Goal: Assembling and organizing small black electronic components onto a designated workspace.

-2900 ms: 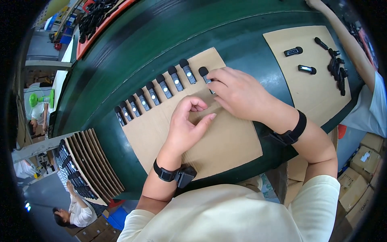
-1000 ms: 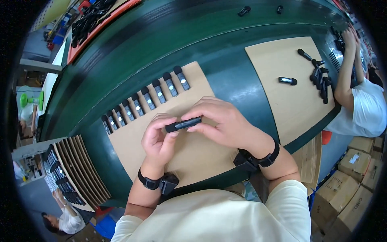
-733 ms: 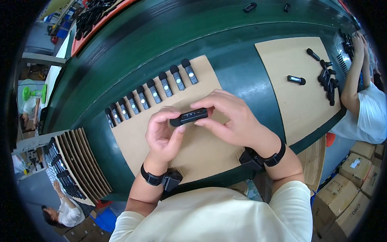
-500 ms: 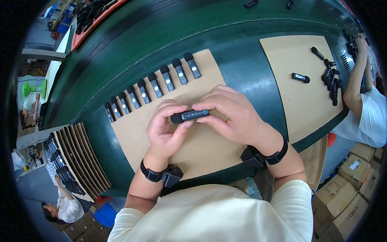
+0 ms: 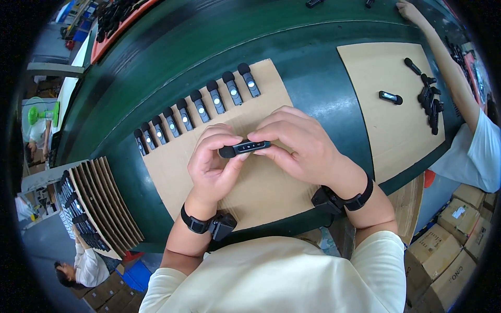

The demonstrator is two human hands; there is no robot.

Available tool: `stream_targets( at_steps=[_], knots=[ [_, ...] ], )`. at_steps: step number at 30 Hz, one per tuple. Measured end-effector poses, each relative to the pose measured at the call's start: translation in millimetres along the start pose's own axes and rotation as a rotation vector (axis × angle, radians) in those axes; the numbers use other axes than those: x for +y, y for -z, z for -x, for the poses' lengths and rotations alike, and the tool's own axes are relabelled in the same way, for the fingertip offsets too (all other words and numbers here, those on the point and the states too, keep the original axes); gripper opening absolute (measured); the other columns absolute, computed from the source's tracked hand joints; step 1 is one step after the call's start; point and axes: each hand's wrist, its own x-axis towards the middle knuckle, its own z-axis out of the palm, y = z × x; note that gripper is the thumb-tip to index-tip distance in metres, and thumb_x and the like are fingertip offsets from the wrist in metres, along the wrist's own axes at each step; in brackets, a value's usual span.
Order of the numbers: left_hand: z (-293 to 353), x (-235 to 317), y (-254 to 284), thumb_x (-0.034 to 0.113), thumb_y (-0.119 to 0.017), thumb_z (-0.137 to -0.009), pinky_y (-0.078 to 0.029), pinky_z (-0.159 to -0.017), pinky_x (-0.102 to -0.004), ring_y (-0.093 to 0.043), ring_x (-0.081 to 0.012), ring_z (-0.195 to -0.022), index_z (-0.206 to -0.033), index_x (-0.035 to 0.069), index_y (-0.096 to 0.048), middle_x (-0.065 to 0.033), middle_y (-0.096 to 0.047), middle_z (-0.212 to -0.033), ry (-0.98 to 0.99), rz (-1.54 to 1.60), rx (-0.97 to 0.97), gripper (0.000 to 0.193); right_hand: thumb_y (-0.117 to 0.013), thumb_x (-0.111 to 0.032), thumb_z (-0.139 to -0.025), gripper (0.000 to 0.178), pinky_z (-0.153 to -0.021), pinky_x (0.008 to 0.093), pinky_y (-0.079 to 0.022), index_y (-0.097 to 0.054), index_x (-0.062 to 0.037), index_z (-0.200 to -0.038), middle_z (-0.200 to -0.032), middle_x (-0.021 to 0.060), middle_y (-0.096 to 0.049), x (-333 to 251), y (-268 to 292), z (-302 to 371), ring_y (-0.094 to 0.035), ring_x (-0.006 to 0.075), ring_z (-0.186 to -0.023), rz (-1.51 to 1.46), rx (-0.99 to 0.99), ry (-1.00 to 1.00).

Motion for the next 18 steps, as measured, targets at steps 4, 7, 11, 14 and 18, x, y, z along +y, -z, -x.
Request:
stream_targets(
  at_steps=[4,7,11,14,18],
  knots=[
    [-5,6,-3,-0.003,-0.077,-0.072,-0.048,-0.078,-0.0359,-0.059,-0.0264,-0.085,-0.101,0.001,-0.064,-0.0116,-0.064,-0.091,-0.012,-0.006,0.071,0.032,-0.074,0.002,-0.074,0.027,-0.073,0.0345,-0.048,-0.066,-0.0055,-0.098,-0.092,0.0084,-0.068,5,0,1,-0.062,0.0256,-0.078,0.032,0.007,0.051],
    [0,0,-3,-0.003,-0.077,-0.071,-0.048,-0.079,-0.036,-0.06,-0.0275,-0.088,-0.1,0.002,-0.063,-0.0123,-0.064,-0.096,0.02,-0.059,0.05,0.033,-0.074,0.001,-0.075,0.027,-0.073,0.0352,-0.048,-0.065,-0.0053,-0.099,-0.093,0.0088,-0.068,2,0,0,-0.062,0.0262,-0.079,0.004,0.015,0.042],
    [0,-4,-7,-0.003,-0.076,-0.07,-0.048,-0.081,-0.0367,-0.06,-0.0286,-0.092,-0.099,0.004,-0.061,-0.0121,-0.064,-0.101,0.058,-0.013,0.013,0.033,-0.073,0.0,-0.075,0.028,-0.074,0.0363,-0.047,-0.064,-0.005,-0.101,-0.095,0.0097,-0.068,-5,0,-1,-0.062,0.0271,-0.08,-0.029,0.013,0.029],
    [0,-5,-8,-0.003,-0.076,-0.069,-0.048,-0.083,-0.0375,-0.06,-0.0292,-0.094,-0.097,0.004,-0.06,-0.0117,-0.064,-0.102,0.071,-0.035,0.006,0.033,-0.072,-0.001,-0.075,0.029,-0.075,0.0366,-0.047,-0.063,-0.0046,-0.102,-0.097,0.0103,-0.067,-5,-1,-1,-0.062,0.0275,-0.081,-0.025,0.005,0.038],
    [-1,-4,-10,-0.002,-0.076,-0.068,-0.048,-0.085,-0.0387,-0.06,-0.0298,-0.096,-0.098,0.005,-0.06,-0.011,-0.063,-0.102,0.091,-0.077,-0.027,0.034,-0.071,-0.001,-0.074,0.029,-0.075,0.0369,-0.047,-0.062,-0.0042,-0.102,-0.099,0.011,-0.067,-2,-1,2,-0.062,0.0279,-0.083,0.024,-0.011,0.056]
  ],
)
